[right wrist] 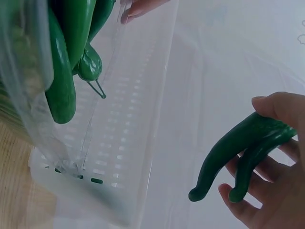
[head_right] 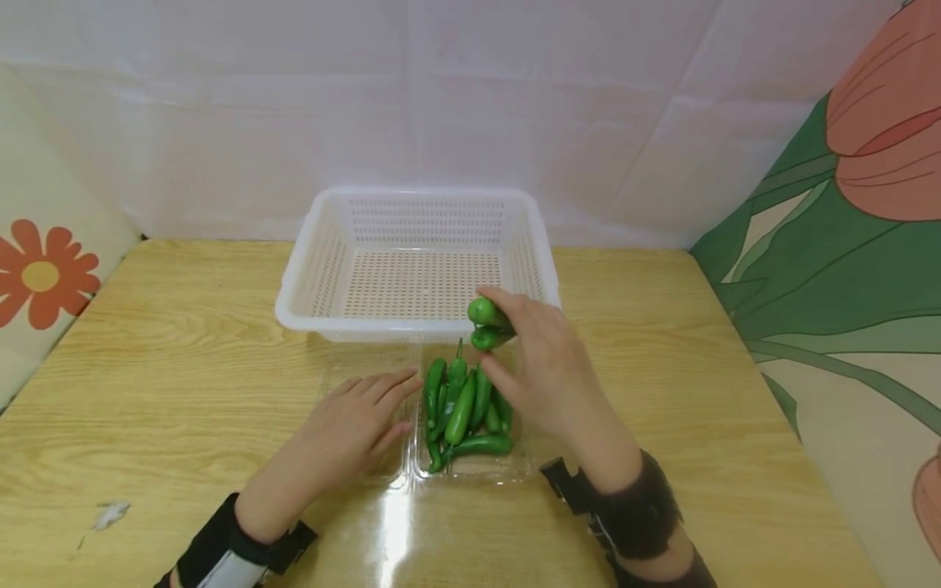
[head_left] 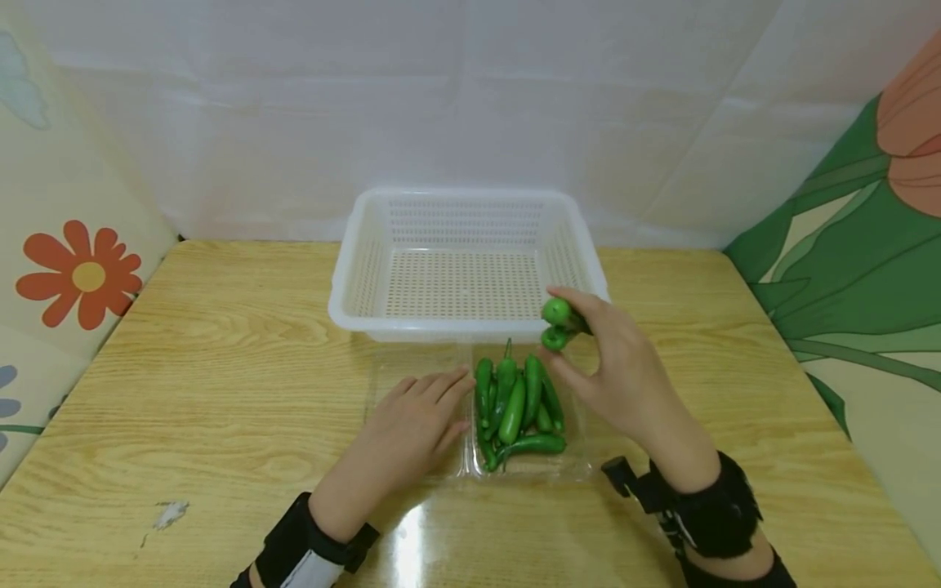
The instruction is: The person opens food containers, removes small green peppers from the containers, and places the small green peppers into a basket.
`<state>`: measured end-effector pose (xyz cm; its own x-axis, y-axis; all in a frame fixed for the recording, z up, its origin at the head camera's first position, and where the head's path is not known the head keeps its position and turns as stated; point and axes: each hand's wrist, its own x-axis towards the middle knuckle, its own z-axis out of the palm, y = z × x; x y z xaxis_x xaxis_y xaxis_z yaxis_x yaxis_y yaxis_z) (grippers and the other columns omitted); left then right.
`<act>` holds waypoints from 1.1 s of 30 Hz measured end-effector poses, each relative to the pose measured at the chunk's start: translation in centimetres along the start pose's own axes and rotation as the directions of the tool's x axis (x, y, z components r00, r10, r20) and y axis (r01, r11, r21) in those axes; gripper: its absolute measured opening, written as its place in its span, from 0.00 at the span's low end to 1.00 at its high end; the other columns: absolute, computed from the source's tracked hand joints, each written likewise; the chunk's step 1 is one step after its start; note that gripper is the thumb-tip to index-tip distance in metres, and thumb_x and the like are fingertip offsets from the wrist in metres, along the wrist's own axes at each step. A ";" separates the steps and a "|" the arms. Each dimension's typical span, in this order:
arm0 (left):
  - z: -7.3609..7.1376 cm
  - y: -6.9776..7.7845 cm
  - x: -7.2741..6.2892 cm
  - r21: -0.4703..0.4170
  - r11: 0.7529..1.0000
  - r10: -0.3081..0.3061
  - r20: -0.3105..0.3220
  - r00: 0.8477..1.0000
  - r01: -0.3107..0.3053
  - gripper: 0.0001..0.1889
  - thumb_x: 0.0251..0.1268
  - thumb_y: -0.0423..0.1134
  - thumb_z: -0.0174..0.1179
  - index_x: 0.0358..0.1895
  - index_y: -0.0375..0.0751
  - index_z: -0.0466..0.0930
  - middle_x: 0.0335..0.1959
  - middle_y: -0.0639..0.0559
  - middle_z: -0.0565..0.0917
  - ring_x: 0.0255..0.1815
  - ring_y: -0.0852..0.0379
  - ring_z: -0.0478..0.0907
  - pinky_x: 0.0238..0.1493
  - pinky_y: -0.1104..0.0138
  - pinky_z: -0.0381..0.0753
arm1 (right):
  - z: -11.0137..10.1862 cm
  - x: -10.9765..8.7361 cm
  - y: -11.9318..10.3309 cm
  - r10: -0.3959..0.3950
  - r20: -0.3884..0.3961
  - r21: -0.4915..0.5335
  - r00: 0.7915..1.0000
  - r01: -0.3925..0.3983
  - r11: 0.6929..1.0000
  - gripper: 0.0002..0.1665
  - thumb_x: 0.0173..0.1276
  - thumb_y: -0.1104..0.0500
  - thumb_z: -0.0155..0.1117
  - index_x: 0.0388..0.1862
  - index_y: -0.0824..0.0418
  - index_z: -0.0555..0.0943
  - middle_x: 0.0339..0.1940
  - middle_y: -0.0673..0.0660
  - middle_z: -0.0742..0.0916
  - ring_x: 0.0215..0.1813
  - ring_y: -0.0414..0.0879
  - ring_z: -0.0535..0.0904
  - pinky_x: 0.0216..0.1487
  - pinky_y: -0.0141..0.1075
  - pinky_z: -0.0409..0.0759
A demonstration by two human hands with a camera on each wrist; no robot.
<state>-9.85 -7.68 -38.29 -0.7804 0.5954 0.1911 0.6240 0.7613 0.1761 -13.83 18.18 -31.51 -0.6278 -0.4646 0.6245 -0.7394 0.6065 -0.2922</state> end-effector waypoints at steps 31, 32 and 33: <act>-0.2 0.1 -0.1 -0.017 1.000 -0.002 0.021 1.000 0.002 0.30 0.74 0.53 0.54 0.72 0.41 0.67 0.72 0.46 0.69 0.68 0.46 0.70 0.66 0.48 0.71 | 1.0 0.8 2.0 -0.041 -0.042 0.062 0.998 0.044 0.997 0.41 0.50 0.75 0.75 0.61 0.77 0.65 0.52 0.68 0.80 0.52 0.59 0.79 0.57 0.49 0.77; -0.2 0.1 -0.1 -0.019 1.000 0.001 0.019 1.000 -0.001 0.30 0.74 0.53 0.54 0.72 0.41 0.67 0.72 0.45 0.69 0.67 0.46 0.70 0.66 0.48 0.71 | 1.0 0.9 2.1 -0.037 -0.038 0.054 0.999 0.039 0.998 0.41 0.51 0.74 0.75 0.62 0.77 0.65 0.51 0.68 0.80 0.51 0.59 0.78 0.57 0.50 0.76; -0.2 0.1 -0.1 -0.021 1.000 0.004 0.016 1.000 -0.004 0.30 0.74 0.52 0.54 0.71 0.40 0.67 0.72 0.45 0.69 0.67 0.46 0.70 0.66 0.48 0.71 | 1.1 0.9 2.3 -0.034 -0.034 0.042 0.999 0.035 0.999 0.40 0.51 0.74 0.75 0.61 0.77 0.66 0.50 0.68 0.80 0.50 0.59 0.78 0.56 0.51 0.75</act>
<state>-9.72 -7.76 -38.11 -0.7784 0.6024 0.1767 0.6276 0.7537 0.1951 -16.35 18.45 -32.37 -0.5940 -0.4626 0.6581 -0.7705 0.5624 -0.3001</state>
